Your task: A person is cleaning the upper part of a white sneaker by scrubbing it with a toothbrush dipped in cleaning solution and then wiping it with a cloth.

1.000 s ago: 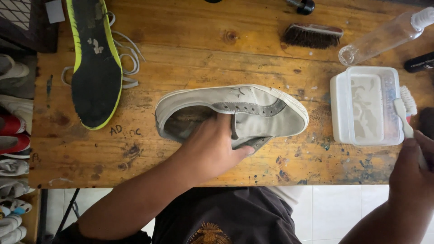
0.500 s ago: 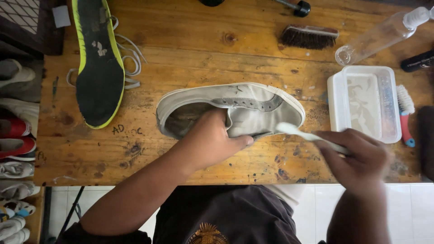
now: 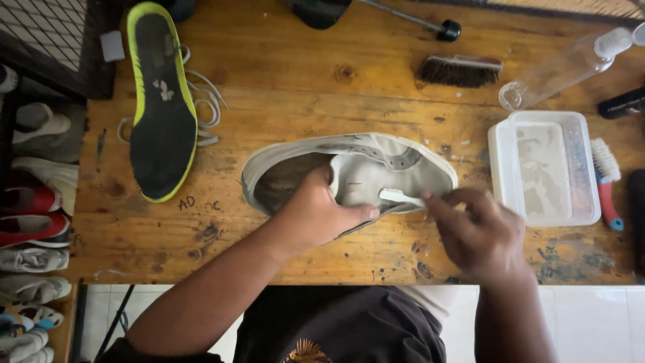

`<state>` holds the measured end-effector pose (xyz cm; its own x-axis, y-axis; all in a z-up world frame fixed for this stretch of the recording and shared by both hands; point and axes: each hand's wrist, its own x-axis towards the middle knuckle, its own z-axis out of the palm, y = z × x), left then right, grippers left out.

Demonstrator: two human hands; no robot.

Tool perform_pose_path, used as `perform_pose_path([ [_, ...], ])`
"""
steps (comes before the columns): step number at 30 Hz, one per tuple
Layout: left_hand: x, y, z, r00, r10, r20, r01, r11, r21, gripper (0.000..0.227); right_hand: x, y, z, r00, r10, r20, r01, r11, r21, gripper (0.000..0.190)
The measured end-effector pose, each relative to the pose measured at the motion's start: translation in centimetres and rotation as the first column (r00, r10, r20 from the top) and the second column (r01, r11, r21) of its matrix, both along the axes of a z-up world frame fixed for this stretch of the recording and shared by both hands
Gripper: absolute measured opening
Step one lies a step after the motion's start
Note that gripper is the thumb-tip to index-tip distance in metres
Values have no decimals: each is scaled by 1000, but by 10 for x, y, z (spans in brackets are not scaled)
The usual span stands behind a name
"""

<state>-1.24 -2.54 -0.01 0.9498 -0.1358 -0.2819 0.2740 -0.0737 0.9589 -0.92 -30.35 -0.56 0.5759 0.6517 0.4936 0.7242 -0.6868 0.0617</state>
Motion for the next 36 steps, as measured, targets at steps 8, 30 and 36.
perform_pose_path([
  [8,-11,-20,-9,971,224,80,-215,970,-110,45,-40,43,22,920,-114,-374,221,941,258,38],
  [30,11,-37,30,854,469,-227,-497,864,-85,61,-38,91,-22,975,-140,-175,184,946,268,41],
  [36,4,-36,3,855,494,-158,-518,821,-238,50,-16,61,-32,985,-169,-45,172,982,78,28],
])
